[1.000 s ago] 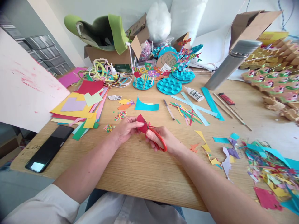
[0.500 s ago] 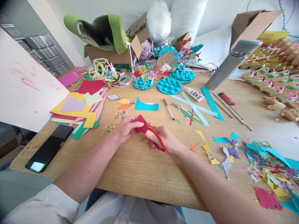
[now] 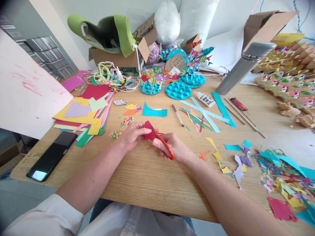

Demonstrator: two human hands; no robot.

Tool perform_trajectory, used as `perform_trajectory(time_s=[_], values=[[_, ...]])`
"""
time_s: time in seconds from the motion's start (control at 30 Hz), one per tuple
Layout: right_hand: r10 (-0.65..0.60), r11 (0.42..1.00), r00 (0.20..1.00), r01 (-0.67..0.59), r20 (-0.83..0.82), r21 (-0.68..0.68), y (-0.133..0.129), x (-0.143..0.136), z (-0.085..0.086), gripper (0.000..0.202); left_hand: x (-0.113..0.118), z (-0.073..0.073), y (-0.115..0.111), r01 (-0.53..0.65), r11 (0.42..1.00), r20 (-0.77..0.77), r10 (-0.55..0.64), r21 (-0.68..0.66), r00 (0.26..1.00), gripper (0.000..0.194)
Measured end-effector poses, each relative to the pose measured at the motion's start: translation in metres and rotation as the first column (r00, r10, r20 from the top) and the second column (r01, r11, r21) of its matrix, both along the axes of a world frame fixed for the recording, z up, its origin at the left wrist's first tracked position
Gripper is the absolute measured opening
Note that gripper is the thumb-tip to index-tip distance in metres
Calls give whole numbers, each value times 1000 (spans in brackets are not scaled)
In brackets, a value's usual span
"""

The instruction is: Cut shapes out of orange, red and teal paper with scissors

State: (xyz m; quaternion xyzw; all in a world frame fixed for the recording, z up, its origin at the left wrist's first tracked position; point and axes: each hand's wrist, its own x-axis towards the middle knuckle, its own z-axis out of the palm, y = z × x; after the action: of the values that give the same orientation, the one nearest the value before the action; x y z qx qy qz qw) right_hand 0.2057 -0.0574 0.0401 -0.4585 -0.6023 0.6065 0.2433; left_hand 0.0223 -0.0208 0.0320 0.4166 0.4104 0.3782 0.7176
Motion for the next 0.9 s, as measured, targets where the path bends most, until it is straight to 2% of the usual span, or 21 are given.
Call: perform_trajectory(time_s=[0.47, 0.9], values=[[4, 1000, 1000, -4, 9, 2, -1, -2, 5, 67, 0, -1, 0, 7, 1000, 4, -7, 8, 1000, 25], [12, 999, 1000, -12, 7, 30, 0, 1, -4, 60, 0, -1, 0, 5, 1000, 11, -5, -3, 1000, 27]])
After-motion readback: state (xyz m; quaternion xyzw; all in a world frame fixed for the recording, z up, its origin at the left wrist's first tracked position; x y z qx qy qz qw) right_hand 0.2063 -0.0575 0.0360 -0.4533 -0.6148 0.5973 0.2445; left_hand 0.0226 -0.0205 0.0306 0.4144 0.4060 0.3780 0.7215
